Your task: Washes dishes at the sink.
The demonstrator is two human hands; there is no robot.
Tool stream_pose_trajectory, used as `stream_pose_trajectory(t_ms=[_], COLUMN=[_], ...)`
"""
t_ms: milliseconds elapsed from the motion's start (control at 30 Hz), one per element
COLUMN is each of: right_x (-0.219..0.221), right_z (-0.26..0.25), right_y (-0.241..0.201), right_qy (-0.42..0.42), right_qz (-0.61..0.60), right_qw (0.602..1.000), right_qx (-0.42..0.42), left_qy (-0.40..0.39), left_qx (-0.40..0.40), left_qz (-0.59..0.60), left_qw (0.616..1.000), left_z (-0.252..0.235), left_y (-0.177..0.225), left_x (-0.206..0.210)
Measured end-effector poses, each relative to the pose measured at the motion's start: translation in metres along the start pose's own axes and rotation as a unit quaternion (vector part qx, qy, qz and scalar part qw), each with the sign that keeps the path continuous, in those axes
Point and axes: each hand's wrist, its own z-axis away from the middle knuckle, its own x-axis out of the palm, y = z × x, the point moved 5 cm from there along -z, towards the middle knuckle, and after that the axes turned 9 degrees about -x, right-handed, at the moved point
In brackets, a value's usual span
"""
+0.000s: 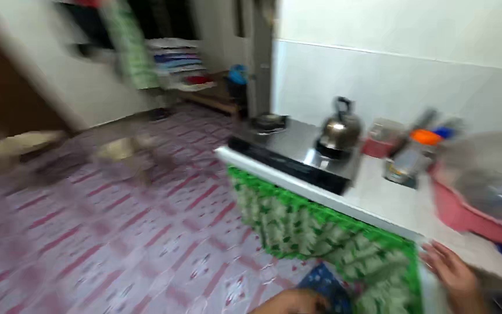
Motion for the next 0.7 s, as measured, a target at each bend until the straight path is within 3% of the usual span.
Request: stream_pose_trajectory(t_ms=[33,100,133,200,300,400,567,700], right_x=[-0.003,0.004,0.009,0.016,0.008,-0.025,-0.094,-0.097], right_z=[0.009,0.015,0.016,0.029,0.061,0.108,0.213,0.264], right_y=[0.033,0.026,0.014,0.004,0.007,0.004,-0.001,-0.008], right_qy=[0.041,0.110,0.114,0.102,0.112,0.184,0.382,0.485], right_qz=[0.020,0.053,0.060,0.079,0.094,0.123,0.221,0.236], right_qw=[0.999,0.975,0.962,0.955,0.946,0.910,0.784,0.697], right_qx=[0.026,0.185,0.241,0.268,0.290,0.350,0.437,0.473], left_qy=[0.023,0.021,-0.003,-0.069,-0.167,-0.253,-0.292,-0.303], left_qx=[-0.006,0.003,0.012,0.032,0.094,0.175,0.301,0.366], left_qz=[0.010,0.032,0.047,0.067,0.049,0.010,-0.142,-0.304], left_qw=[1.000,0.999,0.999,0.995,0.980,0.951,0.897,0.826], left_z=[-0.030,-0.074,-0.089,-0.110,-0.154,-0.212,-0.256,-0.272], left_y=[-0.022,-0.039,-0.033,-0.007,0.050,0.116,0.273,0.392], left_x=[0.000,-0.009,-0.014,-0.022,-0.026,-0.026,-0.035,-0.019])
